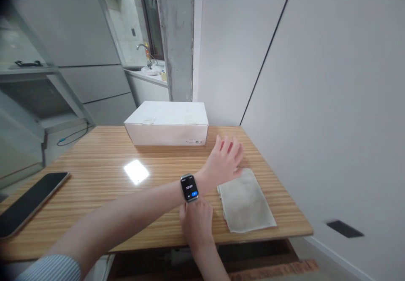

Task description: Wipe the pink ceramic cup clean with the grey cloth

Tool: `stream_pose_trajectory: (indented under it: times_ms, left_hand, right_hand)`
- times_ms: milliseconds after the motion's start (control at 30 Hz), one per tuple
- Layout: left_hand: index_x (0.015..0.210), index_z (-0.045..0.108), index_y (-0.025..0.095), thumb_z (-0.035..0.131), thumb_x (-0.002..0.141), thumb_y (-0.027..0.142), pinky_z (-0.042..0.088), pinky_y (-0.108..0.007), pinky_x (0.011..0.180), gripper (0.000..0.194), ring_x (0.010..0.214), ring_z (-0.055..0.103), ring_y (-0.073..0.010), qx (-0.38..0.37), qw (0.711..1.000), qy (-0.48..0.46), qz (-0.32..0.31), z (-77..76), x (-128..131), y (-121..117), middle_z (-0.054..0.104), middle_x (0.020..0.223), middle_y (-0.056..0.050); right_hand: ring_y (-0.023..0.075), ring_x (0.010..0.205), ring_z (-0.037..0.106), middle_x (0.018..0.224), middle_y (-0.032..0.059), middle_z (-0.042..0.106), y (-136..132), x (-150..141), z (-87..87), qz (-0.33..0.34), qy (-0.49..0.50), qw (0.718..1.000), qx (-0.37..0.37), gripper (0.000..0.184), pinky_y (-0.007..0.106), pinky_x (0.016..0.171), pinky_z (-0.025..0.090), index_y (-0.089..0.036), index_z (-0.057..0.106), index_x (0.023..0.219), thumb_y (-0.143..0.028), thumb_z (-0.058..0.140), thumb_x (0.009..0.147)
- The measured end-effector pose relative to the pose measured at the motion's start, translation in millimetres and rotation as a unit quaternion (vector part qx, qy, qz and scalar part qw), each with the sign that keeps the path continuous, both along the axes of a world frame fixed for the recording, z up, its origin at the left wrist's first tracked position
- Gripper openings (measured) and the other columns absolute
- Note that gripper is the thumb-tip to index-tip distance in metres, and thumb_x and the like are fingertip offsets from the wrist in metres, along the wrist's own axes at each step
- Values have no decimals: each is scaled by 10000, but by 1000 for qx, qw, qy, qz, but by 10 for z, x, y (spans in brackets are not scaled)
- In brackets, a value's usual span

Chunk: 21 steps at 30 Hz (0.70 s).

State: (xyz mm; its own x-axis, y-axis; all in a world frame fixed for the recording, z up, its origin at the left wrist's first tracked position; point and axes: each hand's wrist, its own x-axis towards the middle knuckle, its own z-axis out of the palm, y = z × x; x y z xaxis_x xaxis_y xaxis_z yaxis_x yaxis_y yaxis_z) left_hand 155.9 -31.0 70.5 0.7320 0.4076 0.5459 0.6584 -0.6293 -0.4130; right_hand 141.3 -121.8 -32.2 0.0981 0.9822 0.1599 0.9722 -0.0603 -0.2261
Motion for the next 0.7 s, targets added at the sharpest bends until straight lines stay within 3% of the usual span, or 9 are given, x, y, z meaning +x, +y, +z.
stream_pose_trajectory:
  times_ms: [133, 333, 433, 567, 700]
  left_hand:
    - [1329, 434, 126, 433, 820, 633, 259, -598, 988, 719, 1246, 370, -447, -70, 997, -12, -12, -187, 345, 243, 398, 1393, -221]
    - [1298, 467, 157, 463, 828, 584, 242, -621, 974, 635, 1248, 354, -449, -199, 980, -29, 12, -450, 513, 457, 385, 1399, -215]
    - [1257, 491, 198, 471, 840, 544, 241, -625, 959, 542, 1243, 344, -430, -241, 969, -46, 25, -485, 516, 514, 382, 1395, -187]
    - [1170, 533, 237, 469, 851, 514, 348, -539, 854, 427, 1140, 418, -375, -292, 954, -61, 28, -468, 517, 576, 461, 1279, -155]
    - [1124, 550, 221, 476, 853, 482, 375, -482, 787, 383, 1030, 463, -331, -301, 951, -65, 38, -432, 511, 565, 497, 1178, -154]
  right_hand:
    - [212, 667, 654, 676, 108, 679, 3, -16, 53, -8, -4, 1000, -8, 210, 274, 568, 341, -155, 656, 636, -105, 518, 786]
    - [195, 616, 640, 656, 75, 666, 13, -12, 45, -1, 23, 1000, 7, 184, 276, 533, 306, -165, 635, 657, -51, 507, 723]
    - [195, 607, 639, 651, 69, 664, 21, -17, 26, 1, 27, 1000, 6, 171, 280, 521, 290, -170, 629, 654, -64, 516, 725]
    - [188, 622, 640, 668, 58, 667, 25, -18, 27, 5, 32, 999, 5, 151, 278, 522, 282, -174, 627, 678, -81, 530, 744]
    - [190, 621, 639, 674, 49, 672, 28, -12, 42, 3, 39, 999, -1, 146, 278, 520, 265, -183, 630, 690, -95, 537, 759]
